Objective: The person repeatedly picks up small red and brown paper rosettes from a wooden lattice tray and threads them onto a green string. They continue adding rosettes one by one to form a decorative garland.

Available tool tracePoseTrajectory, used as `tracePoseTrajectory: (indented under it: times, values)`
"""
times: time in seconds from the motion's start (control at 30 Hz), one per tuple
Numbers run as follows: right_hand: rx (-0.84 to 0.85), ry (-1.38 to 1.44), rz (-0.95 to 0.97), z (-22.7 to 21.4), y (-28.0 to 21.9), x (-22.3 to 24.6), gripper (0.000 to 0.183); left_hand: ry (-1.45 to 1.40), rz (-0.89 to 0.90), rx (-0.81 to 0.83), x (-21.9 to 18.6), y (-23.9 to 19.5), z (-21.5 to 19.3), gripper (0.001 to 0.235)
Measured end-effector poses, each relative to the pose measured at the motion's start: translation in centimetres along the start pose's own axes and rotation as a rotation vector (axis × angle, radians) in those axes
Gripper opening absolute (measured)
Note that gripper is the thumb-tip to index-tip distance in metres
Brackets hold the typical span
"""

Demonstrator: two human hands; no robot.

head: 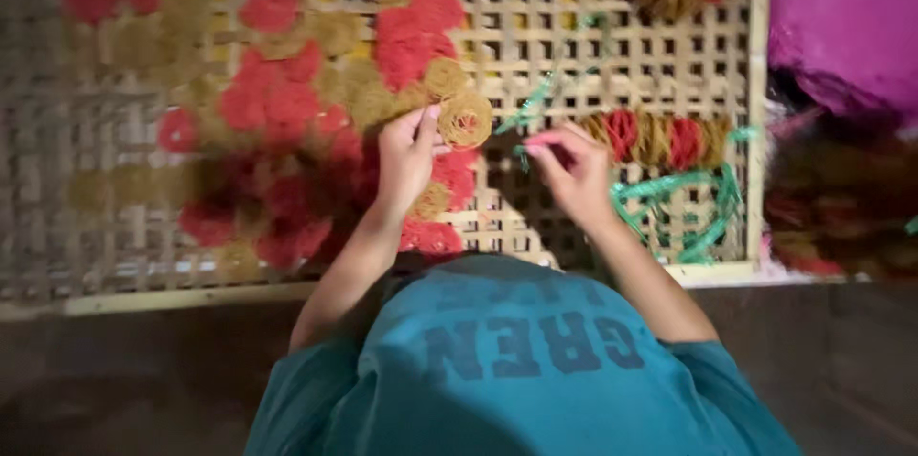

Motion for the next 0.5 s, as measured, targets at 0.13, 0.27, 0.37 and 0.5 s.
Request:
tracePoseTrajectory:
  times: [0.13,0.27,0.37,0.5]
  values:
    - [-0.071,-0.052,-0.297,0.4,-0.4,3.5,0.005,0.111,0.044,0.077,-1.8,-2.4,3.8,0.036]
    - [-0.104,-0.075,-0.307,0.6,0.0,4.1,0.005,0.171,0.081,0.103,-3.0,-2.9,5.0,0.034]
    - [-0.112,-0.089,-0.341,1.0,0.0,4.1,0.005,0.169,0.107,0.112,-3.3,-3.3,5.5,0.032]
    - [-0.097,-0.149,-0.375,1.7,0.4,4.1,0.007,0.163,0.122,0.11,-3.8,-3.7,5.6,0.031]
Point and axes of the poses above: each hand's wrist, its own y-axis towards the middle knuckle, its own z-axis out of the palm, x = y × z, the point moved 6 cm from there along y, towards the middle knuckle, and after that the axes turned 1 degree about x, right-handed, at the moved point
